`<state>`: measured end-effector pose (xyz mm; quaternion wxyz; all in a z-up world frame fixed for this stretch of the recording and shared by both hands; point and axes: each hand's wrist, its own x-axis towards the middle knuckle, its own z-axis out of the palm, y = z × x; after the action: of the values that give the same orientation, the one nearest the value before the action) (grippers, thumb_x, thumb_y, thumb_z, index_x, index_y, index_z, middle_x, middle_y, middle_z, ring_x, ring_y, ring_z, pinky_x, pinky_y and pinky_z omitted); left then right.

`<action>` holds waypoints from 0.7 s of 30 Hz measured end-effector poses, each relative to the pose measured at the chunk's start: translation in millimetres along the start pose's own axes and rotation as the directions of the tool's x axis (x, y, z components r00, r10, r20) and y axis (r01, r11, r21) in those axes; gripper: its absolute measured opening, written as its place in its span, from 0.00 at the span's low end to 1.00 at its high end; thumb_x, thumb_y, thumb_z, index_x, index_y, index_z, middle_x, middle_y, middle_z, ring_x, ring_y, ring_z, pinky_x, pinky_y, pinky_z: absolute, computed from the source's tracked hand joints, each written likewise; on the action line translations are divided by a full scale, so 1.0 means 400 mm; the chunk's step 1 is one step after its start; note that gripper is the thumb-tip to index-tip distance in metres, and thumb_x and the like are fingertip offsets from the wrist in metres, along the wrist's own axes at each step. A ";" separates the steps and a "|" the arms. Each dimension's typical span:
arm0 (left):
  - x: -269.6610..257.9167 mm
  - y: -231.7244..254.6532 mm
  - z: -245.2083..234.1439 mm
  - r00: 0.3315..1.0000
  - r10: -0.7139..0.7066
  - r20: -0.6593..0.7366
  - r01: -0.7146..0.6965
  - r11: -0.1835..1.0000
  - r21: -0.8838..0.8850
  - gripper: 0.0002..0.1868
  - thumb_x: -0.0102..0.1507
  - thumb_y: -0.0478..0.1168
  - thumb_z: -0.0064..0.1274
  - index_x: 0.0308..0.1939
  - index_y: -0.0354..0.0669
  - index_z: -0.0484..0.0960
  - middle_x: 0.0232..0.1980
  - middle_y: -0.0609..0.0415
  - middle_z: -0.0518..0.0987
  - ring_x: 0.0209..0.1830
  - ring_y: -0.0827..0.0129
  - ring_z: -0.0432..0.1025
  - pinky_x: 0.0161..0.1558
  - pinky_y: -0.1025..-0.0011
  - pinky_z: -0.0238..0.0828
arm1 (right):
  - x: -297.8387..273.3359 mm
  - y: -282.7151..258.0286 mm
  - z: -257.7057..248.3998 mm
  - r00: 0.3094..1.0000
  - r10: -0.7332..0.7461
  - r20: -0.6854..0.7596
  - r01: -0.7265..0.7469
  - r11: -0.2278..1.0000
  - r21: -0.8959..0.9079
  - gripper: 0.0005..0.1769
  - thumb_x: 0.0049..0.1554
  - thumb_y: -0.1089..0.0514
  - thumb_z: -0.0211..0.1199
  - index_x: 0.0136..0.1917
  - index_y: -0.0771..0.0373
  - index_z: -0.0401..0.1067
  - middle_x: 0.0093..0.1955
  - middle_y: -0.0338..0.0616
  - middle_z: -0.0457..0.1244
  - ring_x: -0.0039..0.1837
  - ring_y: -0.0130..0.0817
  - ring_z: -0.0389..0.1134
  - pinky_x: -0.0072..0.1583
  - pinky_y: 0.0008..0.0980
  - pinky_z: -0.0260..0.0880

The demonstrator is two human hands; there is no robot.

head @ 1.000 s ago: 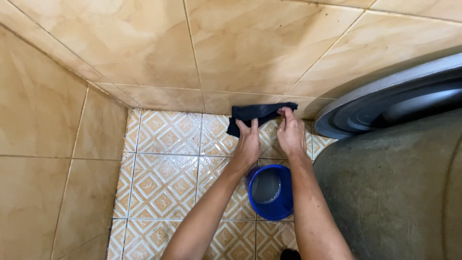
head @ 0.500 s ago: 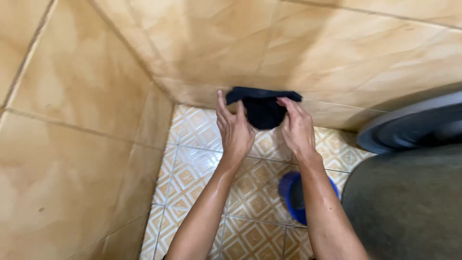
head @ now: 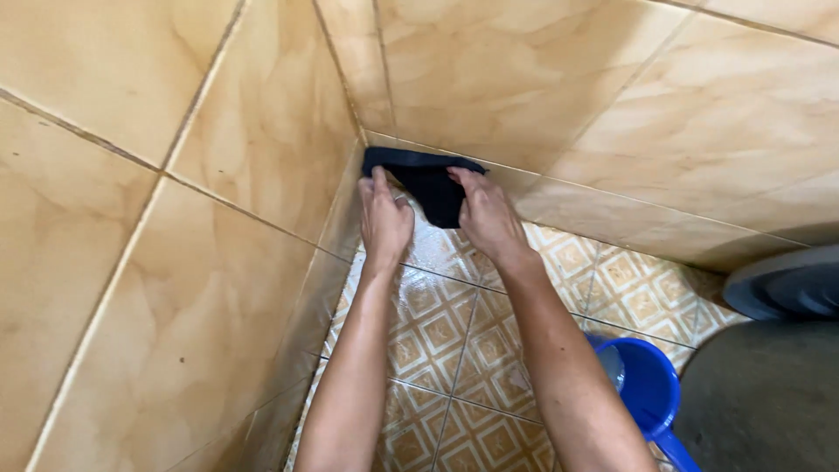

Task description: The person wipes beige tiled walls with a black cloth, repeatedly dipping the cloth into a blue scoop filled with water from a large bucket. They clean lower wall sections and a decorative border, wringing the cloth between passes.

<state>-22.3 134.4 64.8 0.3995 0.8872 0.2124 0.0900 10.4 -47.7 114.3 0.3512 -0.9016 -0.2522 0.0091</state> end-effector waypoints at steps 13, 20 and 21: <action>-0.026 0.012 0.140 0.975 0.010 0.222 0.034 0.980 -0.194 0.52 0.56 0.24 0.43 0.81 0.44 0.38 0.81 0.34 0.49 0.81 0.44 0.47 0.76 0.51 0.51 | -0.044 0.085 0.039 0.980 0.193 0.046 -0.196 0.978 0.078 0.28 0.57 0.71 0.47 0.69 0.62 0.69 0.63 0.56 0.68 0.69 0.54 0.67 0.71 0.51 0.62; -0.108 0.027 0.267 0.991 0.025 0.132 -0.024 1.000 -0.012 0.35 0.60 0.29 0.50 0.71 0.31 0.61 0.68 0.35 0.63 0.66 0.43 0.68 0.62 0.54 0.71 | -0.136 0.193 -0.015 0.963 0.261 0.061 -0.264 0.963 0.045 0.28 0.58 0.67 0.46 0.69 0.59 0.71 0.63 0.53 0.68 0.68 0.52 0.67 0.70 0.48 0.64; -0.105 0.026 0.306 0.985 0.053 0.164 -0.040 0.996 -0.081 0.37 0.61 0.26 0.46 0.75 0.31 0.56 0.71 0.34 0.62 0.67 0.47 0.69 0.62 0.55 0.71 | -0.142 0.212 -0.038 0.959 0.280 0.046 -0.281 0.959 0.039 0.28 0.58 0.66 0.46 0.69 0.57 0.71 0.63 0.50 0.69 0.67 0.50 0.68 0.70 0.47 0.64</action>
<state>-16.4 27.5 -8.4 0.4478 0.8802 0.1538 0.0333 1.7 -136.7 62.6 0.3616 -0.9198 -0.1285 0.0825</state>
